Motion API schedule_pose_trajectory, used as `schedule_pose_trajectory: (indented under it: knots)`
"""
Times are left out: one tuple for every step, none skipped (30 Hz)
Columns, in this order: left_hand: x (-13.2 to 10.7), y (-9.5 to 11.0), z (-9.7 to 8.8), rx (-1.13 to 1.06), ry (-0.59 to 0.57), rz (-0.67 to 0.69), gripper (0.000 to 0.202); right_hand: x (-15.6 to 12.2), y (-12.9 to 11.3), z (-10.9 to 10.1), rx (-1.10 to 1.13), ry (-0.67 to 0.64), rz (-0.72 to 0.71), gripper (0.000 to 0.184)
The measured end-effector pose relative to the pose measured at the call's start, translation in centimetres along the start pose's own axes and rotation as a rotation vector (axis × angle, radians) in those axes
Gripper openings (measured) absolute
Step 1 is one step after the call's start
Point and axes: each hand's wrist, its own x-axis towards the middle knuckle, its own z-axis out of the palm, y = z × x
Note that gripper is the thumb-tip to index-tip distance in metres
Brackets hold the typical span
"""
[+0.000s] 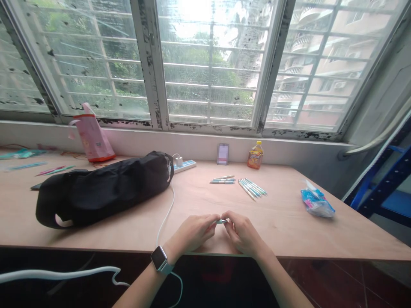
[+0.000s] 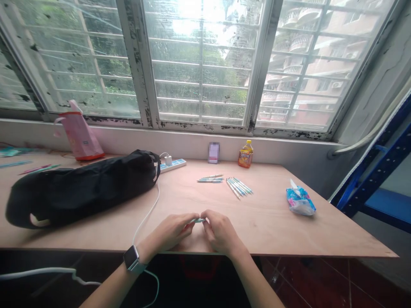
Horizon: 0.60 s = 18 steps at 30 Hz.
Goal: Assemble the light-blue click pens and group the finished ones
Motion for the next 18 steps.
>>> schedule_pose_trajectory:
  knots:
    - [0.03,0.08,-0.02,-0.004,-0.005,-0.006,0.021,0.04,-0.05,0.01,-0.02,-0.004,0.016,0.014]
    - [0.07,0.15,-0.05,-0.004,-0.01,-0.011,0.018,0.09,-0.08,0.04,-0.035,-0.008,0.041,0.015]
    - [0.11,0.21,-0.07,-0.003,-0.013,-0.013,0.017,0.15,-0.09,0.09,-0.045,-0.01,0.067,0.022]
    - [0.15,0.24,-0.08,0.0,-0.014,-0.013,0.016,0.19,-0.08,0.16,-0.051,-0.005,0.089,0.03]
    - [0.18,0.27,-0.09,0.005,-0.017,-0.015,0.017,0.2,-0.06,0.24,-0.053,0.004,0.108,0.036]
    - [0.2,0.28,-0.1,0.012,-0.02,-0.022,0.017,0.2,-0.03,0.31,-0.05,0.01,0.119,0.037]
    - [0.22,0.28,-0.11,0.018,-0.025,-0.033,0.018,0.17,0.0,0.36,-0.04,0.011,0.12,0.034]
    - [0.23,0.28,-0.12,0.023,-0.03,-0.045,0.019,0.14,0.03,0.39,-0.024,0.011,0.114,0.026]
    - [0.23,0.28,-0.13,0.025,-0.033,-0.057,0.02,0.11,0.04,0.4,-0.006,0.014,0.104,0.016]
    - [0.24,0.28,-0.15,0.023,-0.035,-0.067,0.021,0.1,0.05,0.38,0.014,0.019,0.093,0.008]
    - [0.24,0.3,-0.17,0.018,-0.036,-0.074,0.021,0.12,0.05,0.36,0.033,0.023,0.086,0.009]
    - [0.25,0.31,-0.19,0.013,-0.036,-0.078,0.022,0.17,0.07,0.34,0.046,0.03,0.085,0.011]
    - [0.27,0.33,-0.21,0.01,-0.038,-0.08,0.022,0.25,0.1,0.34,0.048,0.037,0.093,0.008]
    - [0.28,0.34,-0.22,0.011,-0.039,-0.083,0.022,0.33,0.15,0.36,0.039,0.041,0.108,0.01]
    - [0.3,0.35,-0.22,0.014,-0.042,-0.084,0.021,0.41,0.23,0.4,0.022,0.043,0.127,0.02]
    - [0.31,0.34,-0.21,0.019,-0.044,-0.084,0.021,0.46,0.31,0.46,0.003,0.047,0.147,0.029]
    - [0.31,0.33,-0.19,0.024,-0.046,-0.083,0.021,0.46,0.4,0.52,-0.01,0.051,0.16,0.034]
    - [0.31,0.31,-0.17,0.027,-0.047,-0.084,0.021,0.43,0.47,0.57,-0.008,0.055,0.162,0.033]
